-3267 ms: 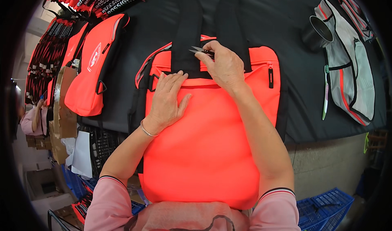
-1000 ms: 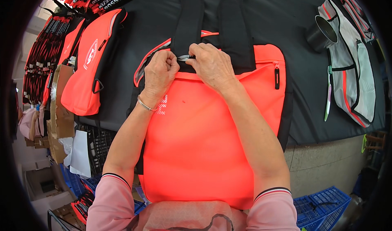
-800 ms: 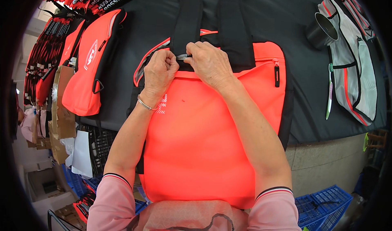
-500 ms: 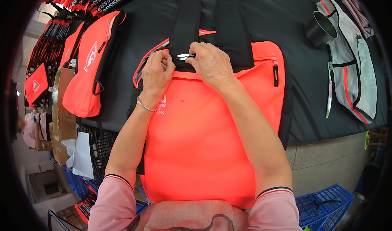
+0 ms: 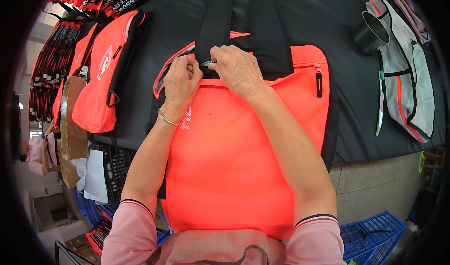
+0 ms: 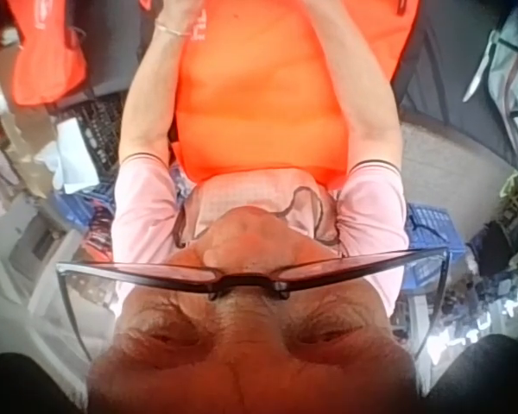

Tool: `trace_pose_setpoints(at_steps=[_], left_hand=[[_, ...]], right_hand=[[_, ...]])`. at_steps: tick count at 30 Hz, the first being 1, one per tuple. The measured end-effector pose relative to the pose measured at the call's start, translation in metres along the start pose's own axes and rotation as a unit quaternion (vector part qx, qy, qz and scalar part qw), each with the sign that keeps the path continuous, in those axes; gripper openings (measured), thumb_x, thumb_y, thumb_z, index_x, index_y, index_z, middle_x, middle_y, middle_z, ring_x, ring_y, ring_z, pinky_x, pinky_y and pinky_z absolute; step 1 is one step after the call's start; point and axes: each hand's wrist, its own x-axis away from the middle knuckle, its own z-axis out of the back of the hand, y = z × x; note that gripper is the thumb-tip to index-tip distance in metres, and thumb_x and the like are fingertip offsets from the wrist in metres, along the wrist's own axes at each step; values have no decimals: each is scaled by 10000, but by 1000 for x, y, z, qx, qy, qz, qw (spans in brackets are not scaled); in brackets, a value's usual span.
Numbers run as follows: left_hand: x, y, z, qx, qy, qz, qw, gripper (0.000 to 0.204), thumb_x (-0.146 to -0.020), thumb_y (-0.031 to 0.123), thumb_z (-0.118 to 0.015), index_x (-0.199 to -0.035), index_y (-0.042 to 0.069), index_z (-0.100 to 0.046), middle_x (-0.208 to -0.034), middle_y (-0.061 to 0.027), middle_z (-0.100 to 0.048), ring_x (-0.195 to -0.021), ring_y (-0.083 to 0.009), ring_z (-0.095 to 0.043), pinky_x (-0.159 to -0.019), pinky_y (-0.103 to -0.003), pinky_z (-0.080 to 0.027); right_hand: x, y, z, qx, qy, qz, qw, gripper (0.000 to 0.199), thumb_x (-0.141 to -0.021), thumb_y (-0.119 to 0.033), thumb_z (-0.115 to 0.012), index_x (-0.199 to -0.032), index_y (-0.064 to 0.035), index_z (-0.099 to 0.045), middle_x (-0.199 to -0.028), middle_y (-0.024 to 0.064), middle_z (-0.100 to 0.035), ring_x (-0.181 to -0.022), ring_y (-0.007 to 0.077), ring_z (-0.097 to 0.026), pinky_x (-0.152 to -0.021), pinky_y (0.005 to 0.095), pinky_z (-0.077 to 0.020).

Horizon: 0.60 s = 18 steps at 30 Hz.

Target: Inspecting and trimming threads on backpacks in a manufacturing facility.

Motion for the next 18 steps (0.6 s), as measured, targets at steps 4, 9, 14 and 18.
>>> trace_pose_setpoints(at_steps=[4, 9, 14, 18], left_hand=[[2, 9, 14, 65, -14, 55, 996, 111, -810, -46, -642, -865, 15, -568, -781, -88, -569, -617, -185, -590, -562, -297, -498], [37, 34, 47, 116, -154, -64, 979, 125, -787, -65, -618, -855, 7, -542, -848, -120, -582, -838, -255, -642, -790, -348, -525], [60, 48, 63, 159, -220, -74, 959, 128, -763, -48, -621, -836, 3, -529, -963, -153, -639, -1050, -320, -654, -966, -405, -483], [67, 44, 70, 176, -229, -48, 956, 76, -793, -39, -587, -848, -3, -550, -1010, -177, -653, -1093, -344, -640, -922, -385, -497]], right_hand=[[4, 5, 6, -5, 32, -8, 999, 179, -862, -178, -712, -894, -56, -584, -793, 66, -615, -729, 224, -617, -632, 370, -488], [1, 0, 29, -216, 7, -228, 949, 308, -818, -225, -770, -990, -19, -619, -862, 115, -679, -729, 249, -660, -689, 371, -522], [4, 4, 31, -208, -77, -247, 943, 385, -771, -256, -814, -996, 20, -668, -888, 122, -701, -764, 224, -673, -721, 352, -531], [24, -8, 51, -211, -139, -214, 944, 209, -846, -107, -732, -1006, 26, -710, -878, 93, -726, -782, 124, -658, -740, 257, -520]])
